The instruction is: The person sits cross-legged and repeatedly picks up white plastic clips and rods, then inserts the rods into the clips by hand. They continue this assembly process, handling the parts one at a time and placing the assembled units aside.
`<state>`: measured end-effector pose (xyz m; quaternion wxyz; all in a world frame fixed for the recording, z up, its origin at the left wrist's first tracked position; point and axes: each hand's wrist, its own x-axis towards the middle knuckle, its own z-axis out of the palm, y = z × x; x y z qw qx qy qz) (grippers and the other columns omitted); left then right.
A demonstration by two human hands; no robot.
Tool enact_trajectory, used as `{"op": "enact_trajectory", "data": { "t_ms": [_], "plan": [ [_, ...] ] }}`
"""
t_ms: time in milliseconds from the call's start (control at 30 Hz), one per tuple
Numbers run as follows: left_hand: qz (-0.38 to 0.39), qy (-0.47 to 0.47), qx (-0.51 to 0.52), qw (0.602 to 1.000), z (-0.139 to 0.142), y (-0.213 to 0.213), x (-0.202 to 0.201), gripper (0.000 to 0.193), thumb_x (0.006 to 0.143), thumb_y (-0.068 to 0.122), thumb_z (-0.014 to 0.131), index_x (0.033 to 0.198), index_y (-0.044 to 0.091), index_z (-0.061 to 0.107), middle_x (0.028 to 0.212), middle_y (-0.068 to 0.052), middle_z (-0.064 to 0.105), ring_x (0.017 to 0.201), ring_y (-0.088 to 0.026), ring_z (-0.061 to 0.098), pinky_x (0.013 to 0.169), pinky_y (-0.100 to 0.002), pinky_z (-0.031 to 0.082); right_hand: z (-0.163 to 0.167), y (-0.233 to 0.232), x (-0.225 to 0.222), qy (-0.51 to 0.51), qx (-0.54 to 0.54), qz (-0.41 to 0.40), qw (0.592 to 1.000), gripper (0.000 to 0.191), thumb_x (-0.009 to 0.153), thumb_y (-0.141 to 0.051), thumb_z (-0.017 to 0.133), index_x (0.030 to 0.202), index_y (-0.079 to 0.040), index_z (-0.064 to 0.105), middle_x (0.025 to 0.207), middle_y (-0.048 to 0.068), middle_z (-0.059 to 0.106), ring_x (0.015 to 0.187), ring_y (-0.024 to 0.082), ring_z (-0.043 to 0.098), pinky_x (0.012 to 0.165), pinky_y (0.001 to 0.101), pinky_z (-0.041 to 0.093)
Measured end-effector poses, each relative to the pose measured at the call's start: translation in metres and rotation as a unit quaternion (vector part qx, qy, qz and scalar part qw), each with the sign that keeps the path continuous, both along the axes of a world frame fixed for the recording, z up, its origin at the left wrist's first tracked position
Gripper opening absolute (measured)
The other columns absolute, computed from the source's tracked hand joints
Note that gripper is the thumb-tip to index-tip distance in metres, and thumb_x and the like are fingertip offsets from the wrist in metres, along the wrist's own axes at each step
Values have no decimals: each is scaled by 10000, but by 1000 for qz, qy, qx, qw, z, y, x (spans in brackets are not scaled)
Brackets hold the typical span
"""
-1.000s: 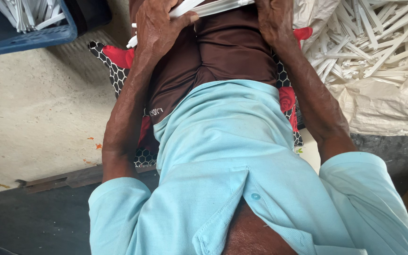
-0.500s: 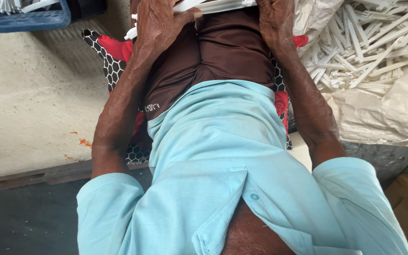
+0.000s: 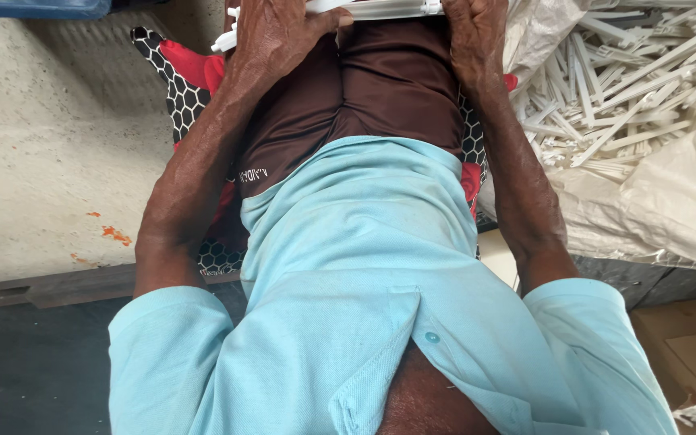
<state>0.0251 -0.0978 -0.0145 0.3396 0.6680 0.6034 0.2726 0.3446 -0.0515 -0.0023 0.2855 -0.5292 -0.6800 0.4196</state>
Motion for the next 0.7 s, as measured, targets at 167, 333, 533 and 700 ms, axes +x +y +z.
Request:
{"op": "enact_trajectory", "data": {
  "t_ms": [167, 333, 533, 700],
  "plan": [
    [-1, -2, 41, 999, -1, 0, 2, 478, 937, 446, 847, 849, 13, 664, 642, -48, 566, 580, -229, 580, 585, -422, 499, -7, 5, 0, 66, -143, -72, 985, 506, 1094, -429, 622, 795, -49, 471, 636, -14, 398, 550, 119, 374, 520, 328, 280],
    [7, -18, 2, 1000, -3, 1, 4, 591, 966, 518, 873, 802, -4, 651, 590, -76, 551, 541, -244, 565, 550, -424, 495, 18, -5, -6, -104, 81, 23, 991, 495, 1202, -374, 477, 850, -26, 488, 718, 48, 400, 658, 148, 381, 619, 360, 322],
    [-4, 21, 8, 1000, -9, 1, 7, 599, 959, 550, 843, 839, -15, 685, 586, -77, 584, 532, -249, 605, 525, -422, 499, 24, 0, -4, -75, 110, 50, 990, 467, 1207, -352, 493, 895, -10, 551, 738, 49, 477, 641, 125, 432, 592, 354, 346],
    [-1, 23, -39, 999, -11, 1, 9, 614, 972, 570, 824, 856, -20, 695, 602, -108, 606, 550, -280, 628, 529, -438, 508, 9, 8, -2, 32, -44, 3, 999, 545, 1170, -376, 612, 782, -27, 459, 670, -5, 383, 576, 96, 324, 541, 310, 269]
  ]
}}
